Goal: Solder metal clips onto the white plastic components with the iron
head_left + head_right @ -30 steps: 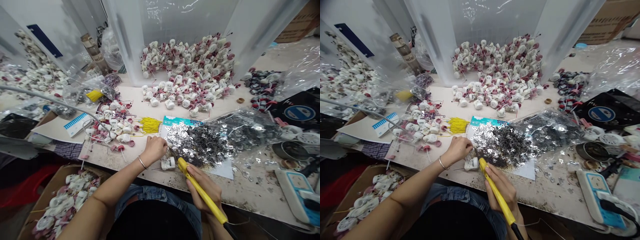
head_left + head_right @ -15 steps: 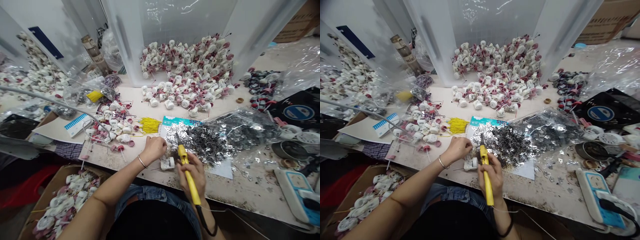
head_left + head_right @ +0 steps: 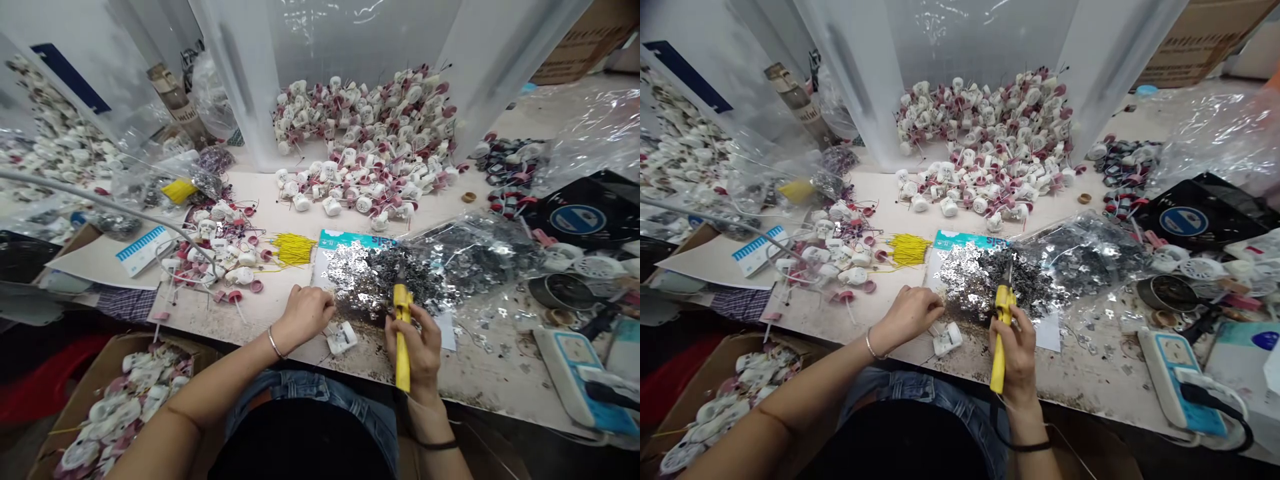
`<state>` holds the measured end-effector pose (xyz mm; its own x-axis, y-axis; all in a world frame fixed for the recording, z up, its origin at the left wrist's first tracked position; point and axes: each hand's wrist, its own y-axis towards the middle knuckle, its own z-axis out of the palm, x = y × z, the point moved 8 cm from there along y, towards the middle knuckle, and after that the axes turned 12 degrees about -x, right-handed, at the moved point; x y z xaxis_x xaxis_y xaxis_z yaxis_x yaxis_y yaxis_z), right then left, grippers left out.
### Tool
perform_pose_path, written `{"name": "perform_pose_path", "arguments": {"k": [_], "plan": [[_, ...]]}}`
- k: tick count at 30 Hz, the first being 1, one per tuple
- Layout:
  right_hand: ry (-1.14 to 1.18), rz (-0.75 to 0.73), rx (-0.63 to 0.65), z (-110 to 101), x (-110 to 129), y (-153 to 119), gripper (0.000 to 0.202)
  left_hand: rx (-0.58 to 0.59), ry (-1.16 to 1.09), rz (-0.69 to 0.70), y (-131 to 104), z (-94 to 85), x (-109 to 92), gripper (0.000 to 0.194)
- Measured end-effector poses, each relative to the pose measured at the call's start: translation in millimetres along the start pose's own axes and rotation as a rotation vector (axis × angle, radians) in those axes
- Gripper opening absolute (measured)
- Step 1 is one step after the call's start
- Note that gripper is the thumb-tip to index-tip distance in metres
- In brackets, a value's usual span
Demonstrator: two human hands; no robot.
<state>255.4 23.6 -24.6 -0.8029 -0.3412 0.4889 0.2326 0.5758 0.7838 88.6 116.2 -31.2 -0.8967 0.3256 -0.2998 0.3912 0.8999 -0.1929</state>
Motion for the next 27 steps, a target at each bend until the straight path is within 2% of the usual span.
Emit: {"name": "perform_pose_path", "arguments": {"k": [7,12,18,22,27], "plan": [[-0.056,-0.034,0.077,21.5,-12.3,2.6,0.017,-0.039,-0.047,-0.004,-6.0,-10.0,1.5,0.02],[-0.044,-0.013,0.084,20.9,-12.6,2.2,0.027,-0.054,-0.03,-0.049,-2.3,-19.4,23.6,0.021],[-0.057,-0.003,0.045,18.0,-4.7,2.0,0.029,-0.356,0.158,-0.201,27.3,-49.3,74.0,0.023],[-0.072,-0.004,0.051,21.6,-10.3,-0.3,0.026,-0.378,0.147,-0.167,46.6,-43.5,81.8,0.018],[-0.075,-0.037,0.019,10.0,-8.8,1.4,0.019,-0.434,0.132,-0.081,50.0,-41.4,80.0,0.017]]}}
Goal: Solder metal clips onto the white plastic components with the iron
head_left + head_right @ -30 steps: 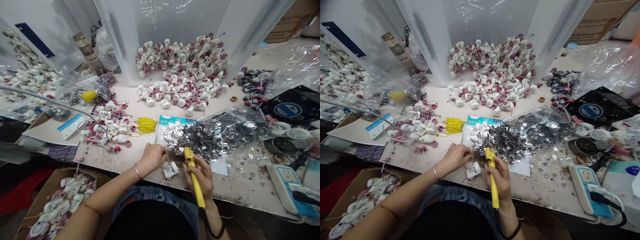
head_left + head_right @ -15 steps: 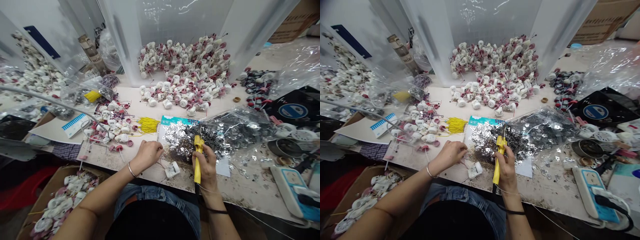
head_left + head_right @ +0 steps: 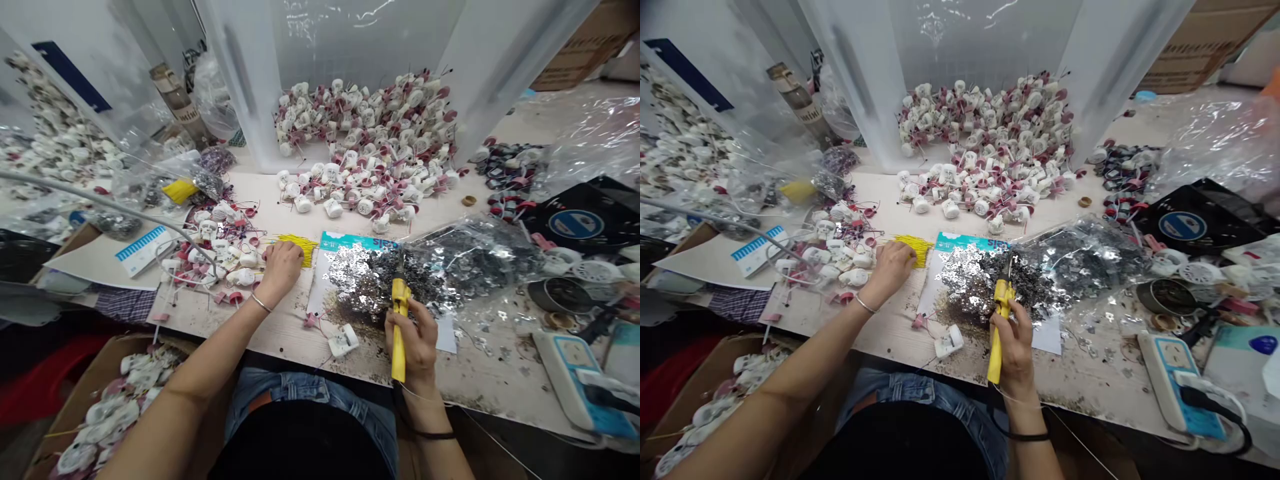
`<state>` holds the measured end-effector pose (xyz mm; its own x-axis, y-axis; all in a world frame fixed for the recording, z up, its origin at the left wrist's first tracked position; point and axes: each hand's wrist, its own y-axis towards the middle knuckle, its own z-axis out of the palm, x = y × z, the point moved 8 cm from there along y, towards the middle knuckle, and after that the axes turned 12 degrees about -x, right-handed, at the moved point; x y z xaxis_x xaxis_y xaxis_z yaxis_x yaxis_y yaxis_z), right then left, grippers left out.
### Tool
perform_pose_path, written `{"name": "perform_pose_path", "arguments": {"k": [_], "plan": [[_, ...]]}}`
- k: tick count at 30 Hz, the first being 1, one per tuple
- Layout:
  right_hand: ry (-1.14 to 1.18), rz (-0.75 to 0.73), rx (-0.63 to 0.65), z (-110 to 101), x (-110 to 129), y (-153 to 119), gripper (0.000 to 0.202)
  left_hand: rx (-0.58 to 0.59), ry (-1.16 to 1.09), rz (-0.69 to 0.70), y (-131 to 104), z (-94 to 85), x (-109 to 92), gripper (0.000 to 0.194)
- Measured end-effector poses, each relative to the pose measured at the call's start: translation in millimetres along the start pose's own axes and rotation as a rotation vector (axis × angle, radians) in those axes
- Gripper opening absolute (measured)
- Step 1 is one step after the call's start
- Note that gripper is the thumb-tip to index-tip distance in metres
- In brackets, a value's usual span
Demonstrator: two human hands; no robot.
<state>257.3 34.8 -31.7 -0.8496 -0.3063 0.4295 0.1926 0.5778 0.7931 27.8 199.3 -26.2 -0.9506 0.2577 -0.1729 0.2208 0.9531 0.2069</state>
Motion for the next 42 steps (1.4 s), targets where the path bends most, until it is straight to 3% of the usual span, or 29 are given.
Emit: {"name": "perform_pose_path", "arguments": {"k": [4,7,14,20,25,28,31,36,39,42], "plan": [[-0.006,0.008,-0.09,-16.9,2.1,3.2,0.022,-0.024,-0.077,0.125,1.9,0.9,-2.7,0.016],[0.011,0.015,-0.088,-20.4,0.6,3.9,0.023,-0.046,-0.118,0.156,4.4,-0.1,-2.3,0.018],[0.158,-0.01,0.231,9.4,-8.3,0.2,0.032,-0.032,-0.127,0.151,6.7,0.9,-0.8,0.015],[0.275,-0.017,0.197,9.6,0.4,-9.4,0.042,-0.041,-0.133,0.132,3.6,-3.7,5.7,0.016],[0.38,-0.038,0.267,32.5,26.6,-9.7,0.025,-0.136,-0.155,0.181,-5.3,-25.7,-10.5,0.017],[0.41,-0.001,0.219,29.3,28.3,-4.4,0.017,-0.057,-0.265,0.187,-18.0,-31.6,-27.6,0.021],[0.399,0.08,0.098,9.4,23.1,-1.6,0.017,0.122,-0.413,0.193,-34.3,-23.0,-51.5,0.016],[0.313,0.217,-0.038,-15.2,21.5,-1.9,0.018,0.445,-0.515,0.464,-58.6,8.6,-107.1,0.013],[0.288,0.27,-0.074,-20.6,20.6,-1.4,0.017,0.496,-0.486,0.559,-61.3,20.4,-120.2,0.013],[0.32,0.333,-0.088,-26.1,15.3,-2.1,0.036,0.452,-0.374,0.499,-58.0,21.4,-112.0,0.019]]}}
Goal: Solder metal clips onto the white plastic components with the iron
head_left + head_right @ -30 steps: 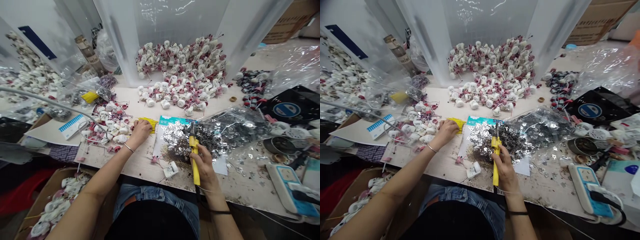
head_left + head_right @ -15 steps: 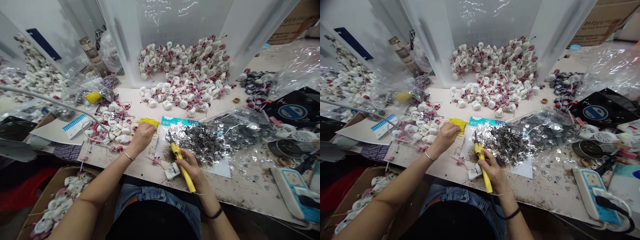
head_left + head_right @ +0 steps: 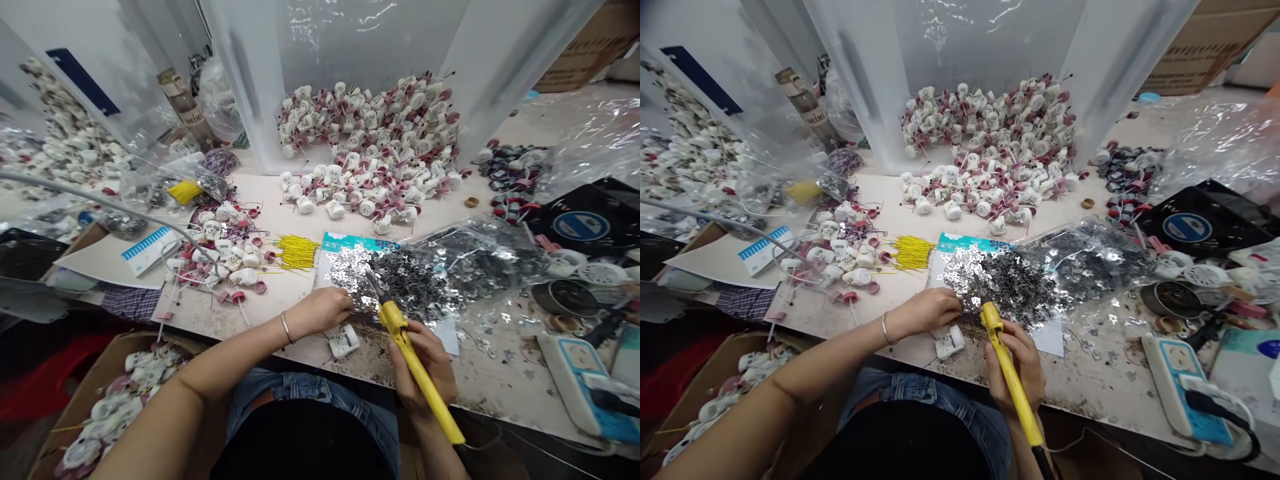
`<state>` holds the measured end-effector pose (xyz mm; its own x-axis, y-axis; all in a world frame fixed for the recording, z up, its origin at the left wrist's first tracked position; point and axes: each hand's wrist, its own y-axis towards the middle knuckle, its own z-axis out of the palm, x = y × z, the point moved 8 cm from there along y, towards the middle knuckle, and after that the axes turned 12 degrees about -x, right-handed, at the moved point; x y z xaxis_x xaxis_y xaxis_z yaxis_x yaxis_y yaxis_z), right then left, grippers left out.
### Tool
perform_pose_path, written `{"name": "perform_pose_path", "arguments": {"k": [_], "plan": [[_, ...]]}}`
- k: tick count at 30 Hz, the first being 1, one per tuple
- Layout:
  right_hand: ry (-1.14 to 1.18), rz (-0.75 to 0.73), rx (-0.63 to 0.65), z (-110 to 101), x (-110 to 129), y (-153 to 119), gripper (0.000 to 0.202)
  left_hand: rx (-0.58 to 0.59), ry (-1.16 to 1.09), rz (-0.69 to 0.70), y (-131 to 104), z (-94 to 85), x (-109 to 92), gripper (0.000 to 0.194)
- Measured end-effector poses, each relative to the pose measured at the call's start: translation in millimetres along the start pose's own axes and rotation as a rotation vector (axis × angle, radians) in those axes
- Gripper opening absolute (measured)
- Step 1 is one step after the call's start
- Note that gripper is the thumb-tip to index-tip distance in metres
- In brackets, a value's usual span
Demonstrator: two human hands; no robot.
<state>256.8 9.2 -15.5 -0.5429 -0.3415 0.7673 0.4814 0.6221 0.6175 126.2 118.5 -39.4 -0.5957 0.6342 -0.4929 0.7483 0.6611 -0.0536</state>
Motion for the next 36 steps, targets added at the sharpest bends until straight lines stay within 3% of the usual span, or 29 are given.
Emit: {"name": "perform_pose_path", "arguments": {"k": [6,10,13,18,25,29,36], "plan": [[-0.034,-0.15,0.201,-10.5,13.9,-13.7,0.052,-0.131,0.018,-0.207,-25.4,-19.5,9.6,0.022],[0.033,-0.077,0.201,-35.3,15.5,-27.7,0.064,-0.122,-0.048,-0.285,-32.9,-17.2,10.4,0.02],[-0.022,-0.002,0.194,-47.4,16.6,-30.4,0.056,-0.085,-0.009,-0.302,-30.4,-13.5,8.8,0.017],[-0.019,-0.012,0.263,-39.4,25.5,-25.1,0.029,-0.028,0.131,-0.354,-27.9,-12.0,8.8,0.02],[-0.001,-0.159,0.367,-20.5,29.1,-27.3,0.044,-0.041,0.146,-0.395,-29.2,-9.9,10.0,0.021],[-0.009,-0.228,0.428,-20.1,31.9,-30.5,0.049,-0.055,0.142,-0.401,-27.6,-9.3,10.3,0.021],[0.007,-0.252,0.428,-20.9,36.3,-27.2,0.049,-0.025,0.134,-0.441,-24.6,-7.3,11.8,0.022]]}}
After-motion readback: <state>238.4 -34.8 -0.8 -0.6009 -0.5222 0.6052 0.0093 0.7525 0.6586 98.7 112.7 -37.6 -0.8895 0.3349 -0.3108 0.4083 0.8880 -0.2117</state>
